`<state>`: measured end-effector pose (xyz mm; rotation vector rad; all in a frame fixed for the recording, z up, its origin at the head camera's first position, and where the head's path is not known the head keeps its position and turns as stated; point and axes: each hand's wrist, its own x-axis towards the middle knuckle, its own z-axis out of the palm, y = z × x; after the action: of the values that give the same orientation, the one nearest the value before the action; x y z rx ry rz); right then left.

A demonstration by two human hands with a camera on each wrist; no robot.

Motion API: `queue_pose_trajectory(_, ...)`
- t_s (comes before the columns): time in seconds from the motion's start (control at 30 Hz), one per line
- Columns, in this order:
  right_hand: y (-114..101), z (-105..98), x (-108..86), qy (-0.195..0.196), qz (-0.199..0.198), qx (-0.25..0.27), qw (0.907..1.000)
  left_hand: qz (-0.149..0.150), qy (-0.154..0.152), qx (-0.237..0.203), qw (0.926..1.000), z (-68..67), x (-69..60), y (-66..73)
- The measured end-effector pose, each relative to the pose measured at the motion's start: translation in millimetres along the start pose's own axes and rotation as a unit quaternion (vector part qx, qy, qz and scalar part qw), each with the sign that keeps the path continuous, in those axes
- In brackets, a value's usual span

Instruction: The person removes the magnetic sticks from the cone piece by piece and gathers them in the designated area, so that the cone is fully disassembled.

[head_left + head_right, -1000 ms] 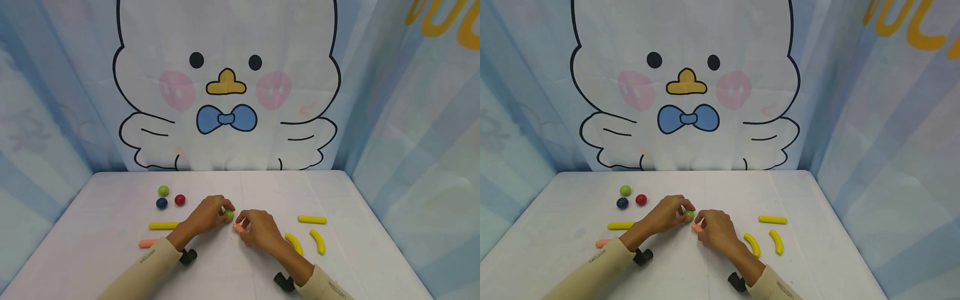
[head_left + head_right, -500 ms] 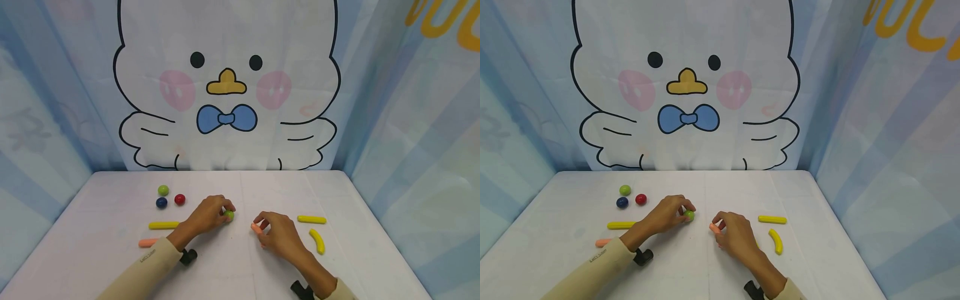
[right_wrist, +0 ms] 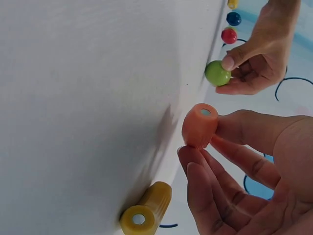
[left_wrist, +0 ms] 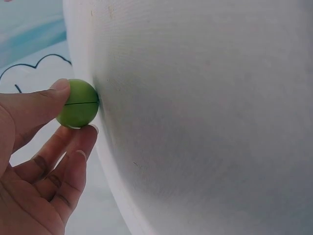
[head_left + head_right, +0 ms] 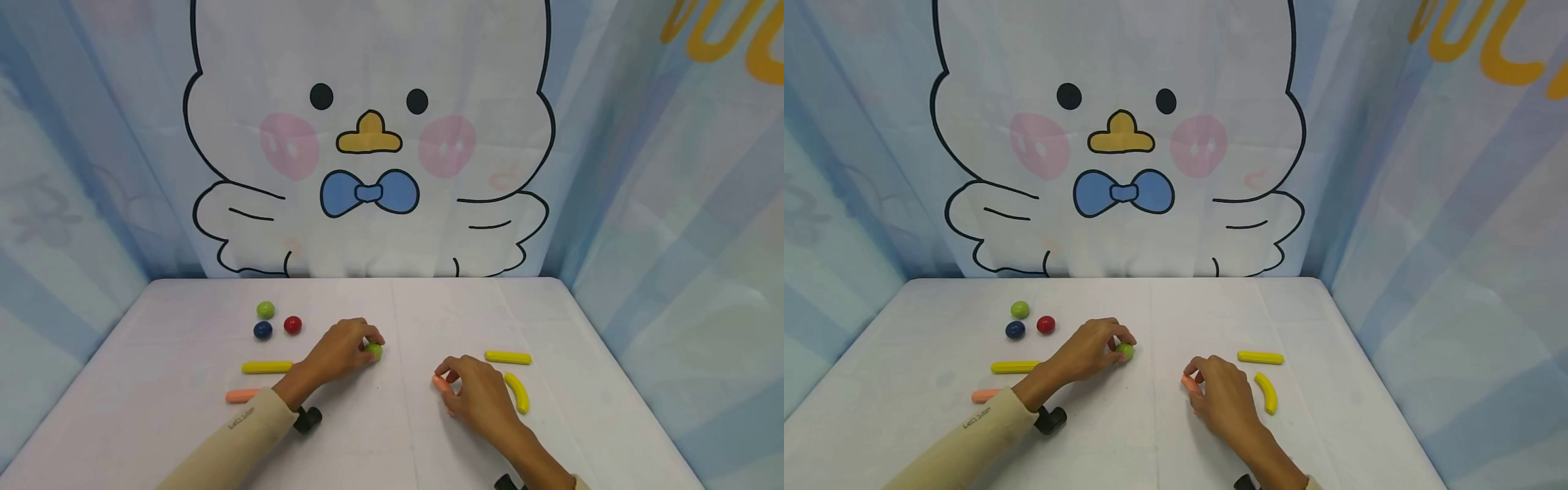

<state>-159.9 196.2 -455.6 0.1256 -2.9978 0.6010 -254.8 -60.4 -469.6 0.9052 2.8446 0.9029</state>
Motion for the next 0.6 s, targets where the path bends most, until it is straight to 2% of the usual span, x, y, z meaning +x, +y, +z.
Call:
queue_pose_trajectory(0.33, 3.9, 3.3, -5.0, -0.004, 0.002, -0.019, 0.9998, 0.006, 0.004, 0.008, 0.9999, 1.5, -0.5, 0.4)
queue_pose_trajectory(0.6, 3.5, 2.3, -4.6, -0.009, 0.006, 0.003, 0.9999, 0.007, 0.007, 0.015, 0.9998, 0.5, -4.2, 3.9)
